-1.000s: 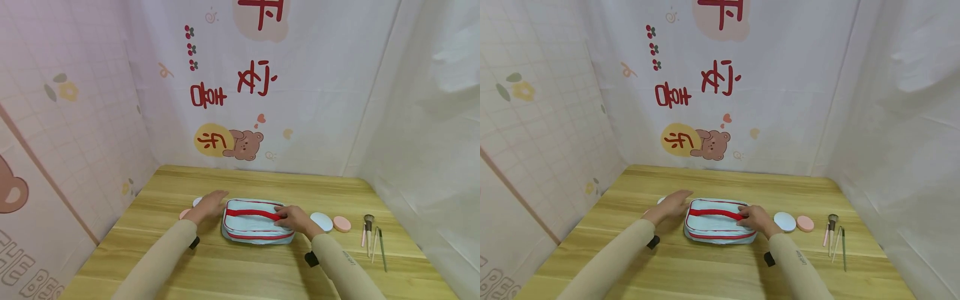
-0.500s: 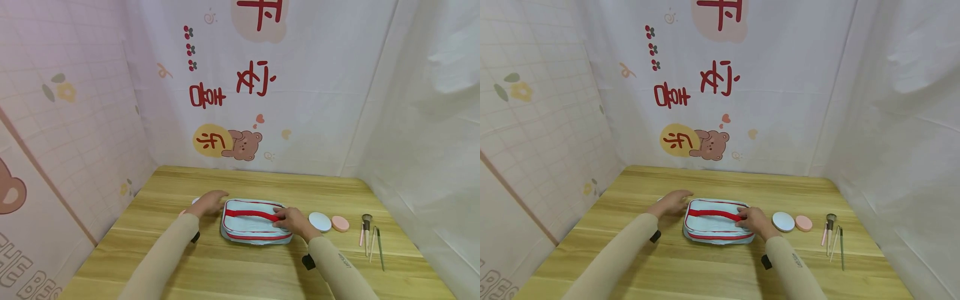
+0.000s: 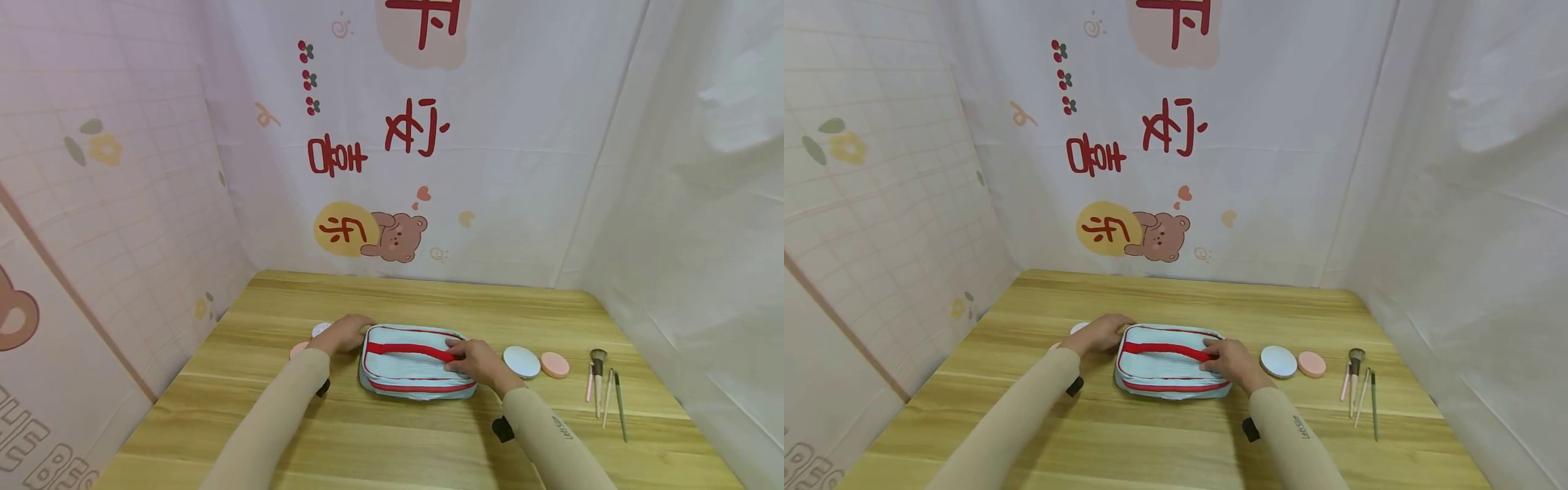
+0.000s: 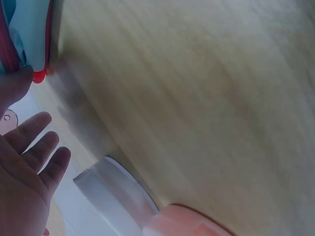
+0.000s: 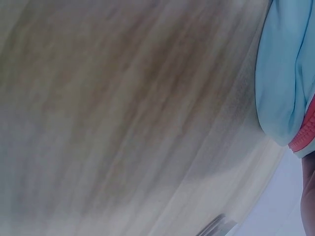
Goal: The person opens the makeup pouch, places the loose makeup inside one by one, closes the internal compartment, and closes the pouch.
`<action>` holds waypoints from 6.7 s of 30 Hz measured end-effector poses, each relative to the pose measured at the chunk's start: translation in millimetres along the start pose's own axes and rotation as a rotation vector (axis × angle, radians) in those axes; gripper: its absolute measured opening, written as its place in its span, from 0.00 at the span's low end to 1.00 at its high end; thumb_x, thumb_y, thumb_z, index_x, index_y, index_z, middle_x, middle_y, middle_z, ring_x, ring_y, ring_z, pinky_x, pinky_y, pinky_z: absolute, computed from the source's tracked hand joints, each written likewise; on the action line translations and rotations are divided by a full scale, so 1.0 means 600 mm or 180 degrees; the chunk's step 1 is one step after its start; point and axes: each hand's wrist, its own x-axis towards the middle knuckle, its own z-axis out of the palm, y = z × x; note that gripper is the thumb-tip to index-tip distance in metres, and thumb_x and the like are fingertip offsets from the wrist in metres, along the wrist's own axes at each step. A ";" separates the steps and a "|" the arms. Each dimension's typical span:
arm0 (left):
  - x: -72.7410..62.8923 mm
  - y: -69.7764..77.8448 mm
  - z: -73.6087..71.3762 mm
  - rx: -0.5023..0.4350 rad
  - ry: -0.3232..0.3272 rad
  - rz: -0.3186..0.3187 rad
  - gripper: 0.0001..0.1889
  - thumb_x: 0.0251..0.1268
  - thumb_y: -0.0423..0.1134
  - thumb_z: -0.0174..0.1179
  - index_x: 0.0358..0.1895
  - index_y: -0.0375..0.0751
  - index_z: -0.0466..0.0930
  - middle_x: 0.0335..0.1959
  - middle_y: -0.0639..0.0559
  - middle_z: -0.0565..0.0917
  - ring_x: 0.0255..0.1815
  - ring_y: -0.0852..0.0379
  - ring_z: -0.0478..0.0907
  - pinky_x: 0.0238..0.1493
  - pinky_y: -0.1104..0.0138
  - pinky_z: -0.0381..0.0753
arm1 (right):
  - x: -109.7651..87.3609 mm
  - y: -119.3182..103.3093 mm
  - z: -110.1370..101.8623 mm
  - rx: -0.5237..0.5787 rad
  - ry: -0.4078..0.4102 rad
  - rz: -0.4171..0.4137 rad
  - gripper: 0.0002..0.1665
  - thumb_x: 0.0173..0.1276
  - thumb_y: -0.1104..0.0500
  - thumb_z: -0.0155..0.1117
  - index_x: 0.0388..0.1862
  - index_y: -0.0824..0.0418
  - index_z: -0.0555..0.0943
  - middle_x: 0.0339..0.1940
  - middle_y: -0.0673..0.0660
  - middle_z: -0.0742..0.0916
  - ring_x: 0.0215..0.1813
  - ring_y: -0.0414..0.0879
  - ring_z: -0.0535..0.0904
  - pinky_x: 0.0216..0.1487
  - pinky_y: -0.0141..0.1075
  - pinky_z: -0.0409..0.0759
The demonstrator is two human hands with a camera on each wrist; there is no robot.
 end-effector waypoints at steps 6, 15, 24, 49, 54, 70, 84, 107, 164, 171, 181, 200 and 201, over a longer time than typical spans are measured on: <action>0.002 0.000 0.000 0.0070 -0.0001 -0.0069 0.13 0.71 0.35 0.58 0.56 0.40 0.81 0.56 0.44 0.81 0.64 0.44 0.73 0.66 0.52 0.68 | 0.000 -0.001 -0.002 0.0017 0.0011 -0.0039 0.20 0.61 0.56 0.74 0.51 0.62 0.87 0.65 0.54 0.81 0.71 0.59 0.68 0.69 0.52 0.66; 0.009 0.000 -0.001 0.0053 -0.0019 -0.0180 0.13 0.73 0.39 0.57 0.56 0.45 0.81 0.57 0.46 0.81 0.64 0.46 0.73 0.67 0.53 0.68 | 0.000 0.000 -0.003 0.0047 0.0008 -0.0026 0.19 0.61 0.56 0.75 0.51 0.62 0.88 0.65 0.55 0.81 0.71 0.59 0.68 0.69 0.53 0.66; 0.014 0.006 -0.008 -0.0015 -0.0154 -0.0299 0.14 0.72 0.38 0.57 0.57 0.47 0.82 0.59 0.47 0.80 0.66 0.46 0.71 0.68 0.51 0.67 | -0.004 -0.003 0.000 0.0136 0.0037 -0.0012 0.19 0.61 0.57 0.75 0.49 0.62 0.88 0.64 0.55 0.81 0.71 0.59 0.68 0.69 0.52 0.66; 0.022 -0.008 -0.010 0.0268 -0.0119 -0.0060 0.12 0.70 0.31 0.55 0.48 0.49 0.86 0.50 0.50 0.84 0.58 0.46 0.75 0.64 0.52 0.71 | -0.003 0.000 0.005 0.0123 0.0080 0.0000 0.18 0.60 0.57 0.75 0.49 0.62 0.88 0.63 0.54 0.82 0.71 0.58 0.69 0.68 0.50 0.68; 0.018 -0.006 -0.010 0.0330 -0.0115 -0.0224 0.12 0.71 0.34 0.54 0.47 0.48 0.86 0.51 0.48 0.81 0.59 0.45 0.73 0.64 0.51 0.70 | -0.004 0.001 0.003 0.0136 0.0079 -0.0019 0.18 0.61 0.57 0.75 0.49 0.61 0.88 0.63 0.54 0.82 0.71 0.58 0.69 0.68 0.51 0.68; 0.006 -0.011 -0.007 0.0386 0.0161 -0.0164 0.06 0.73 0.38 0.55 0.41 0.44 0.82 0.41 0.48 0.75 0.49 0.47 0.70 0.55 0.53 0.72 | -0.005 -0.004 0.002 0.0114 0.0098 0.0007 0.18 0.61 0.57 0.75 0.49 0.61 0.88 0.63 0.54 0.82 0.70 0.58 0.69 0.68 0.51 0.68; -0.014 -0.015 -0.011 0.0482 0.0433 0.0066 0.05 0.71 0.38 0.59 0.37 0.43 0.83 0.43 0.46 0.79 0.51 0.44 0.73 0.57 0.50 0.72 | -0.004 -0.003 0.005 0.0093 0.0100 0.0080 0.18 0.60 0.55 0.75 0.49 0.59 0.88 0.64 0.52 0.82 0.71 0.58 0.68 0.69 0.51 0.66; -0.039 -0.016 -0.005 0.0416 0.0575 -0.0106 0.06 0.70 0.44 0.62 0.33 0.52 0.84 0.45 0.50 0.78 0.55 0.45 0.73 0.59 0.45 0.68 | -0.010 -0.007 0.010 0.0118 0.0196 0.0080 0.20 0.59 0.58 0.76 0.49 0.64 0.87 0.63 0.53 0.82 0.70 0.58 0.70 0.67 0.49 0.69; -0.142 0.042 0.032 0.0396 0.1176 0.0025 0.04 0.62 0.36 0.67 0.29 0.44 0.84 0.38 0.46 0.80 0.44 0.44 0.77 0.46 0.50 0.76 | -0.009 -0.011 0.024 0.0088 0.0284 0.0107 0.19 0.58 0.60 0.77 0.49 0.64 0.88 0.63 0.53 0.82 0.70 0.58 0.69 0.68 0.49 0.69; -0.164 0.053 0.037 0.0269 0.1228 0.0102 0.04 0.60 0.34 0.68 0.28 0.43 0.84 0.35 0.48 0.78 0.40 0.49 0.77 0.42 0.53 0.75 | -0.009 -0.010 0.026 0.0060 0.0287 0.0095 0.19 0.58 0.59 0.77 0.49 0.64 0.88 0.63 0.52 0.82 0.70 0.58 0.70 0.67 0.49 0.69; -0.190 0.077 0.053 0.0161 0.1333 0.0082 0.04 0.57 0.32 0.70 0.26 0.41 0.85 0.36 0.47 0.78 0.41 0.47 0.76 0.41 0.51 0.74 | -0.007 -0.007 0.027 0.0087 0.0295 0.0105 0.19 0.58 0.59 0.77 0.49 0.64 0.88 0.62 0.52 0.83 0.70 0.57 0.70 0.67 0.48 0.70; -0.235 0.132 0.079 0.0030 0.1541 0.0166 0.06 0.55 0.34 0.71 0.23 0.44 0.85 0.46 0.41 0.81 0.52 0.42 0.76 0.51 0.45 0.73 | -0.007 -0.007 0.027 0.0077 0.0322 0.0013 0.18 0.58 0.60 0.77 0.47 0.64 0.88 0.61 0.56 0.83 0.69 0.58 0.71 0.67 0.50 0.69; -0.236 0.134 0.080 0.0023 0.1547 0.0156 0.07 0.55 0.34 0.71 0.23 0.44 0.84 0.48 0.41 0.81 0.53 0.41 0.76 0.52 0.44 0.73 | -0.007 -0.008 0.027 0.0065 0.0315 0.0017 0.18 0.58 0.60 0.77 0.47 0.64 0.88 0.61 0.56 0.83 0.69 0.58 0.72 0.67 0.50 0.70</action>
